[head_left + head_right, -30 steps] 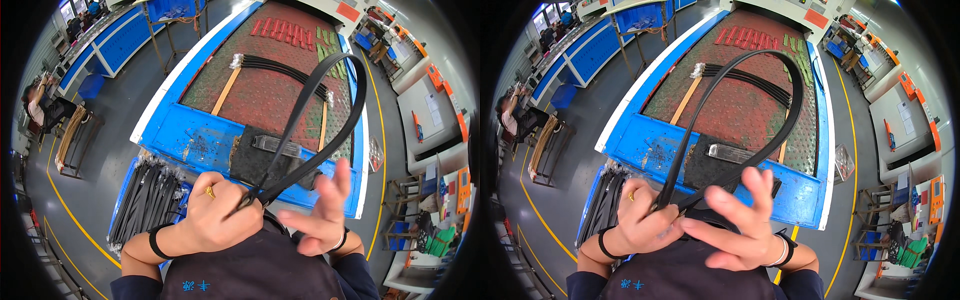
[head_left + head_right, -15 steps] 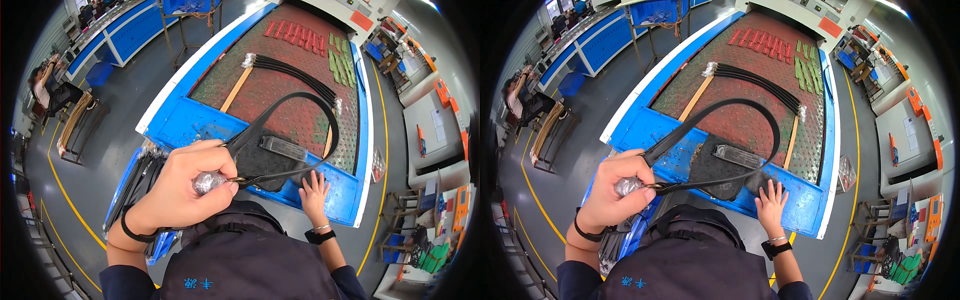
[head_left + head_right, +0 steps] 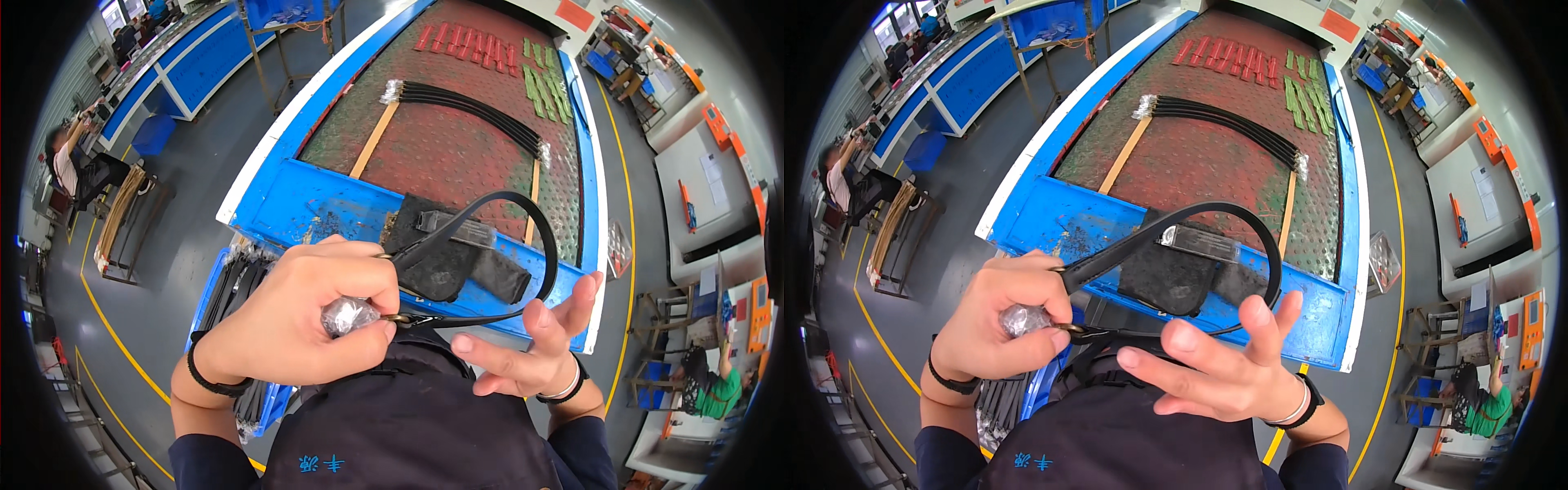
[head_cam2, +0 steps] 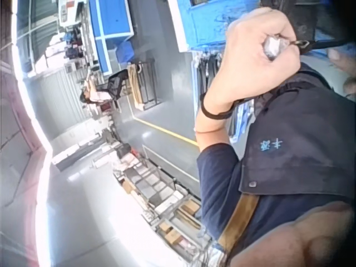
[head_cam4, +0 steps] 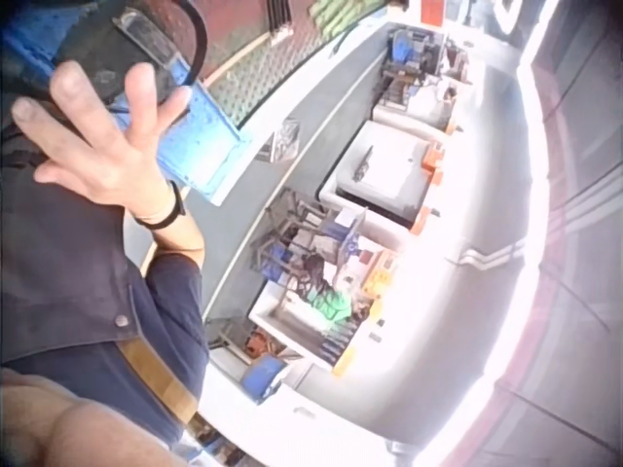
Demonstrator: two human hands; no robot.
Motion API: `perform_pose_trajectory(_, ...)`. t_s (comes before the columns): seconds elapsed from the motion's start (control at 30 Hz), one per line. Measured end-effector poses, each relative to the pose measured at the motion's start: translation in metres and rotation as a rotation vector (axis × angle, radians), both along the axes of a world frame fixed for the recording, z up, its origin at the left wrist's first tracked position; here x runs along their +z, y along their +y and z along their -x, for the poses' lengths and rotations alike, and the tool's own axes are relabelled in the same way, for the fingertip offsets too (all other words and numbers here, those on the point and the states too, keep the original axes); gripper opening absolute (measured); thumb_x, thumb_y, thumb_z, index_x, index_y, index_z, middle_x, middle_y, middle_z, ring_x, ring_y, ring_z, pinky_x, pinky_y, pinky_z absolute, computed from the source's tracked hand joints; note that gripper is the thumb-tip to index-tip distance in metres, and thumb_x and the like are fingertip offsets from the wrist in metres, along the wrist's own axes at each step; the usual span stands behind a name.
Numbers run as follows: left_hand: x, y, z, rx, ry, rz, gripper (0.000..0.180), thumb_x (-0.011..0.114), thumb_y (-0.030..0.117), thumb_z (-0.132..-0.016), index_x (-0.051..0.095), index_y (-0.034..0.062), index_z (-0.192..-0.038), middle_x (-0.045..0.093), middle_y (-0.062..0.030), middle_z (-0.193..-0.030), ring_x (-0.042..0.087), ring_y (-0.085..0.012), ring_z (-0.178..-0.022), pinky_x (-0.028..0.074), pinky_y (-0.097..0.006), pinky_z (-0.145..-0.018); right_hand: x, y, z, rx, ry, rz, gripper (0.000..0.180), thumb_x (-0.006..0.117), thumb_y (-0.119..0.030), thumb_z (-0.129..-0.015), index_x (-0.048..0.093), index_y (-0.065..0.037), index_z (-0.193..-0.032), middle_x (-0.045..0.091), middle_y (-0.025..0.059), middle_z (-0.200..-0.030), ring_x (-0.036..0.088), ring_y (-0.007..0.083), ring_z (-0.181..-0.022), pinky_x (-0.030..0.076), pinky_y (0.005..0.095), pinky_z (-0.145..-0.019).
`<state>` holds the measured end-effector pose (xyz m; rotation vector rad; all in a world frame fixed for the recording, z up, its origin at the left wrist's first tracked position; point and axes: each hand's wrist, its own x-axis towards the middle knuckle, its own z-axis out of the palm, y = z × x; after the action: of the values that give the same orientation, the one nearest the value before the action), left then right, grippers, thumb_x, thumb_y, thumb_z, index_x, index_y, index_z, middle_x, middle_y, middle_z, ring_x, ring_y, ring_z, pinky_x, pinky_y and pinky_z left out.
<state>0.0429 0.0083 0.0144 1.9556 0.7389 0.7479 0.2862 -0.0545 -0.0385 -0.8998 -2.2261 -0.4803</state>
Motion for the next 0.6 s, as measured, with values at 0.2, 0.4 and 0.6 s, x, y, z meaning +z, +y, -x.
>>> perform_pose_trajectory(0.2,0.001,-0.002,0.002,-0.016,-0.015,-0.056,0.009,0.061,0.006,-0.058,0.052,0.0047,-0.061,0.050,-0.0034,-0.058,0.044,-0.0191,-0.055,0.032,-0.030,-0.058,0.001,0.003,0.008,-0.007,-0.020,0.073,0.040,0.039,-0.054,-0.086,0.062,-0.034,-0.112,0.037,-0.0039,-0.138,0.012,0.0363,-0.134,-0.004,0.0572,-0.106)
perform_pose_trajectory(0.4,-0.003,-0.001,0.005,-0.006,-0.016,-0.142,0.011,0.062,0.006,-0.056,0.052,0.0048,-0.060,0.049,-0.0034,-0.058,0.043,-0.0198,-0.055,0.032,-0.030,-0.057,-0.008,0.001,-0.022,0.187,0.257,-0.079,0.040,0.034,-0.051,-0.091,0.066,-0.028,-0.097,0.038,0.0049,-0.136,0.017,0.0375,-0.132,0.004,0.0565,-0.107)
perform_pose_trajectory(0.6,-0.008,-0.002,0.012,0.048,-0.011,-0.317,0.011,0.063,0.006,-0.054,0.055,0.0053,-0.062,0.044,-0.0046,-0.058,0.042,-0.0216,-0.056,0.032,-0.031,-0.059,-0.097,-0.009,-0.058,-0.328,0.491,0.282,0.034,0.042,-0.029,-0.089,0.063,-0.007,-0.103,0.047,0.0148,-0.122,0.038,0.0337,-0.121,0.022,0.0522,-0.103)
